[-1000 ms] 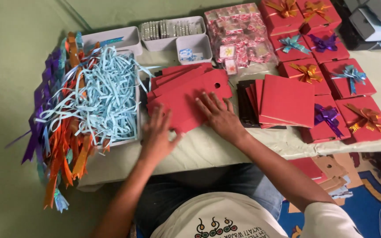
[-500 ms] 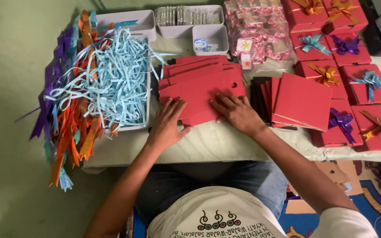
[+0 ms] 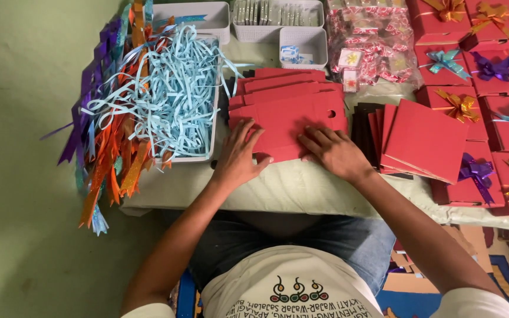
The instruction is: Assembling small red gift boxes by folding cardboard, attaching decorative ribbons, and filling them with items.
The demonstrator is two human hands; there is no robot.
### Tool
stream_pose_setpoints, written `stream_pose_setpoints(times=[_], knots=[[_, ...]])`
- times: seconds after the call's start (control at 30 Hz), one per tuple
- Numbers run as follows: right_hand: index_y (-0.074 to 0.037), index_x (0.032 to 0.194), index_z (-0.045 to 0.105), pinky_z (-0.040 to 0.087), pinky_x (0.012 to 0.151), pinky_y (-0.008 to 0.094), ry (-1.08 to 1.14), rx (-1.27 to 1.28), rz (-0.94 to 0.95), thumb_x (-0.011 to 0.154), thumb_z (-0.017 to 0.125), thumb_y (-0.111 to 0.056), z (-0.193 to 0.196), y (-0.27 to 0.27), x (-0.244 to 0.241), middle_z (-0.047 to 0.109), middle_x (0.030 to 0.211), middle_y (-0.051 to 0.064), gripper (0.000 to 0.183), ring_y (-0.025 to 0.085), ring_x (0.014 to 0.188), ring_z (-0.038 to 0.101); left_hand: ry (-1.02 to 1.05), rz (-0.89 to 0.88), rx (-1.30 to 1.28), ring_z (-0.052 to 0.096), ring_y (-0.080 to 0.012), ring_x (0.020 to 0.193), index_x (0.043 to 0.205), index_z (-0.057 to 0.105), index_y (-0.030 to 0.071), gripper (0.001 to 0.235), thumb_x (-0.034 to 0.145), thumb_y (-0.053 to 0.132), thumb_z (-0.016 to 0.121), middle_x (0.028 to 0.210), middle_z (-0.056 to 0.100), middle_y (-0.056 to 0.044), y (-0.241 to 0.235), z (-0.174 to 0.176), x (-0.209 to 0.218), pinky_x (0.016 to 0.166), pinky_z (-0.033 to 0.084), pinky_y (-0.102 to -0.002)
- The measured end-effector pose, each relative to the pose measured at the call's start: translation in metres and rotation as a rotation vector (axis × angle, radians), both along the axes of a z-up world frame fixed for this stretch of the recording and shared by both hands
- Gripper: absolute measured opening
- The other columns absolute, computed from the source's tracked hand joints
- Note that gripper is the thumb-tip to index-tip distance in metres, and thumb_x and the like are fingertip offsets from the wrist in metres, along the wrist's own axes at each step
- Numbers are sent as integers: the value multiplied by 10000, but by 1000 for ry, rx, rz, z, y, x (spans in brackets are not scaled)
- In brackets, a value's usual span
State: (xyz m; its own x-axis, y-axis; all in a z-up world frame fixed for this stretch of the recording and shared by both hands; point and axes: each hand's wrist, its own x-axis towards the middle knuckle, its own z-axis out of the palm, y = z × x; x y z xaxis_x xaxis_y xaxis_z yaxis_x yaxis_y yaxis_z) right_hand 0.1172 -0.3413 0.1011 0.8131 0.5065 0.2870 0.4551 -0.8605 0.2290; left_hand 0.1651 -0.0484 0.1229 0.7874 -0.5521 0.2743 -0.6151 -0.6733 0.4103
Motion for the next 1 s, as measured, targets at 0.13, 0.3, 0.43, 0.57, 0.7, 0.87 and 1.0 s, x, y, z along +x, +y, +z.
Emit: stream_pose_setpoints(times=[0.13,0.3,0.43,0.57,0.7,0.87,1.0], knots=[[-197,1438,568,543,912,394,-195,-48,97,1070,386,-523,-12,-5,0,643,1333,90,524,264,1205,646,-17,-55,54,346,-493,1452,1447,522,120,843,760,508,818,1541,364,-229,2,7,-3,1003,438,-637],[-166,1357,625,539,875,391,-405,-138,196,1101,383,-382,-12,-3,-1,714,1212,111,414,261,1101,708,-203,-120,38,449,-476,1384,1375,603,193,665,804,467,805,1468,468,-189,5,-7,4,952,467,-599],[-126,1248,689,549,824,378,-520,-148,286,1067,480,-228,3,4,-2,755,1124,144,295,267,1007,739,-510,-184,-3,592,-421,1266,1307,661,239,537,826,435,798,1349,609,-136,6,-29,11,837,536,-500],[-121,1204,706,560,800,377,-538,-140,310,1046,520,-172,3,5,-5,765,1106,158,249,272,978,749,-449,-202,-53,626,-419,1209,1259,691,205,531,786,411,815,1308,642,-132,10,-8,6,808,541,-505],[-136,1212,698,562,778,379,-583,-179,327,1033,504,-122,-1,8,-2,771,1091,177,265,270,956,758,-317,-164,-71,566,-343,1287,1274,683,189,590,749,407,837,1375,594,-92,9,-6,7,899,507,-493],[-132,1227,675,551,758,376,-610,-198,342,1045,418,-82,10,18,1,771,1019,206,319,280,896,763,-221,-134,-44,526,-313,1328,1293,680,192,599,758,423,820,1398,573,-71,6,-4,10,927,484,-498],[-120,1246,665,548,750,379,-610,-212,329,1042,400,-79,10,18,4,767,1003,222,337,286,883,763,-295,-139,-54,548,-316,1275,1241,703,205,501,804,443,768,1355,583,-77,5,-3,11,905,471,-499]])
